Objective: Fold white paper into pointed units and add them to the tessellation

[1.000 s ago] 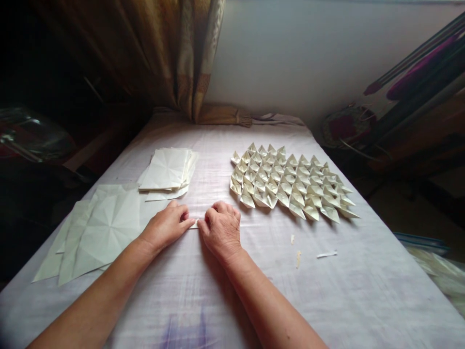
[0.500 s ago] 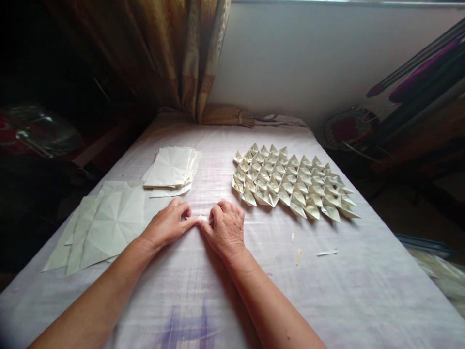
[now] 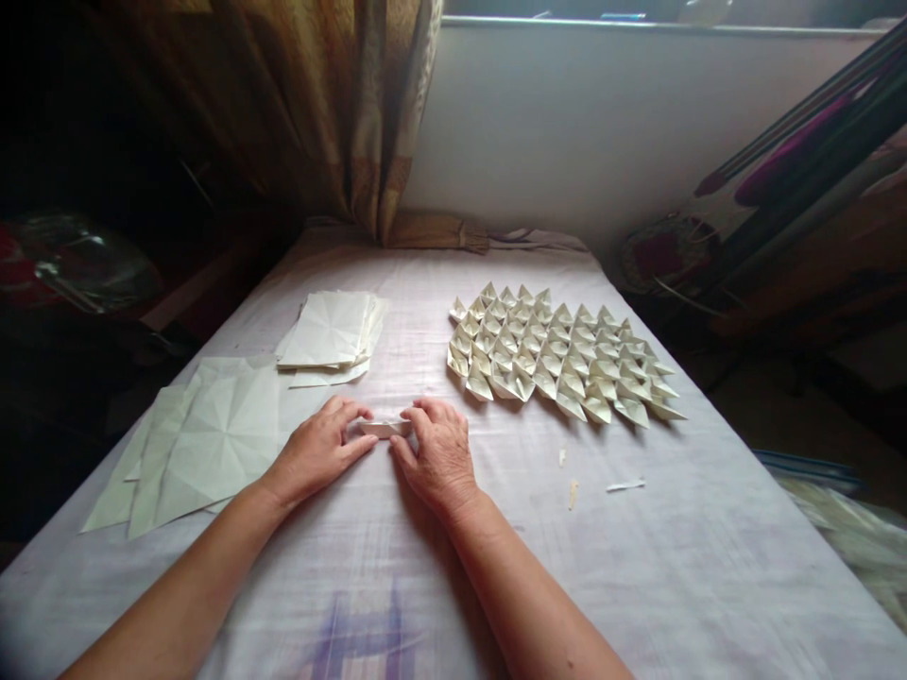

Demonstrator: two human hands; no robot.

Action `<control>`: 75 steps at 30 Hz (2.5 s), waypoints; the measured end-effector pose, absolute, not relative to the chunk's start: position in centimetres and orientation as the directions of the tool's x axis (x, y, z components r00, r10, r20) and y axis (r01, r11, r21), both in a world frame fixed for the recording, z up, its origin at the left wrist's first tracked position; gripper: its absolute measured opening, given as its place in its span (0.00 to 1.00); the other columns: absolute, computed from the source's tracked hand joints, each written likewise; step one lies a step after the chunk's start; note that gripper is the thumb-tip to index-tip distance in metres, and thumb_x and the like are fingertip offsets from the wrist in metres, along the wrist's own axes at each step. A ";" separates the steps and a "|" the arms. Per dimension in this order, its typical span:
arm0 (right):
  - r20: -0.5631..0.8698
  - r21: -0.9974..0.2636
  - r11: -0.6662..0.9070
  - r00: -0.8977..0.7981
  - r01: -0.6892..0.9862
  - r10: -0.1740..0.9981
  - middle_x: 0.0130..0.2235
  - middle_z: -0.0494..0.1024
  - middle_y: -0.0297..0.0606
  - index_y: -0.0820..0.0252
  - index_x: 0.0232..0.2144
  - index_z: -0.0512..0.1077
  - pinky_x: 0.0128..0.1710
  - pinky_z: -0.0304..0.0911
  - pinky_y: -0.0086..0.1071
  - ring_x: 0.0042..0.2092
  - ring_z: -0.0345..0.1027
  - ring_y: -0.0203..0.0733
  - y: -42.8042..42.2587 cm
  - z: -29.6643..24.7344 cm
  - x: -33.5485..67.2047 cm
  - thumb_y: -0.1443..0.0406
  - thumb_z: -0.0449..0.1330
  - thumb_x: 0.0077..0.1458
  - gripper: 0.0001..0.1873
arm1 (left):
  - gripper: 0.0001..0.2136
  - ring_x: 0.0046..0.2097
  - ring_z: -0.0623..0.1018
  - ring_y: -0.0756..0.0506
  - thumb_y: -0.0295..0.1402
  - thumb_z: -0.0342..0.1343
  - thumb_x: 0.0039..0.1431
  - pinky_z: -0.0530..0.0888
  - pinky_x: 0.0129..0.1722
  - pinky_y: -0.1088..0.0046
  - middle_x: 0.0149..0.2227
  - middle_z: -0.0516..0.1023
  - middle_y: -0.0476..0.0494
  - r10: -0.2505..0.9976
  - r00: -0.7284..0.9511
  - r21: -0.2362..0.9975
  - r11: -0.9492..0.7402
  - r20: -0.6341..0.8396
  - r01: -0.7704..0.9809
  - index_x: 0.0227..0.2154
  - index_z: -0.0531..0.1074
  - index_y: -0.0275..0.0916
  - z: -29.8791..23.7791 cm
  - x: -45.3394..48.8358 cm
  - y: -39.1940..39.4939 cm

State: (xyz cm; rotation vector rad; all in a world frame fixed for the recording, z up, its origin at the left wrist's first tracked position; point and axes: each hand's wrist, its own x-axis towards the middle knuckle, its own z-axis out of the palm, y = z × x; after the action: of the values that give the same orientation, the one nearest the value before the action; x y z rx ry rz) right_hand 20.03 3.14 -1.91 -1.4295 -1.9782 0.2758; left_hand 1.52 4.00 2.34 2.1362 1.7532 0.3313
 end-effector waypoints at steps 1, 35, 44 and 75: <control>0.407 -0.540 0.388 -0.173 0.747 0.897 0.51 0.75 0.46 0.57 0.44 0.73 0.52 0.57 0.44 0.52 0.66 0.51 3.0 -2.0 20.2 0.63 0.62 0.56 0.12 | 0.11 0.44 0.77 0.45 0.31 0.59 0.58 0.72 0.45 0.69 0.45 0.74 0.48 0.973 0.230 0.443 -0.208 0.005 0.872 0.43 0.72 0.44 2.0 1.3 3.7; 0.172 -0.621 0.282 -0.224 0.731 0.959 0.29 0.79 0.36 0.57 0.24 0.77 0.35 0.59 0.31 0.33 0.71 0.39 3.4 0.9 19.2 0.63 0.64 0.55 0.09 | 0.03 0.38 0.78 0.49 0.28 0.54 0.63 0.73 0.36 0.76 0.41 0.76 0.48 0.862 0.324 0.378 -0.470 0.389 0.797 0.35 0.73 0.42 -0.4 1.3 2.1; 0.050 -0.607 0.140 -0.139 0.782 0.989 0.30 0.81 0.34 0.55 0.36 0.78 0.32 0.57 0.30 0.33 0.72 0.40 4.2 1.6 18.6 0.64 0.64 0.52 0.07 | 0.04 0.44 0.78 0.45 0.32 0.57 0.63 0.75 0.43 0.71 0.45 0.78 0.46 0.873 0.350 0.366 -0.465 0.339 0.806 0.37 0.76 0.44 -0.3 1.4 2.0; 0.475 -0.709 0.449 -0.102 0.543 0.874 0.29 0.74 0.35 0.57 0.32 0.72 0.28 0.62 0.26 0.27 0.66 0.34 2.8 -0.7 17.3 0.68 0.56 0.59 0.05 | 0.13 0.22 0.73 0.51 0.41 0.54 0.55 0.69 0.22 0.78 0.25 0.76 0.49 0.976 0.115 0.944 0.143 -0.184 0.299 0.33 0.75 0.36 1.3 2.1 2.5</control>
State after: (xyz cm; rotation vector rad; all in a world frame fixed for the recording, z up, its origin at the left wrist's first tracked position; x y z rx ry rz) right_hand 17.28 2.79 -0.69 -1.2145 -1.7758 0.4485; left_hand 2.06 2.54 1.30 1.3529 1.3826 0.8276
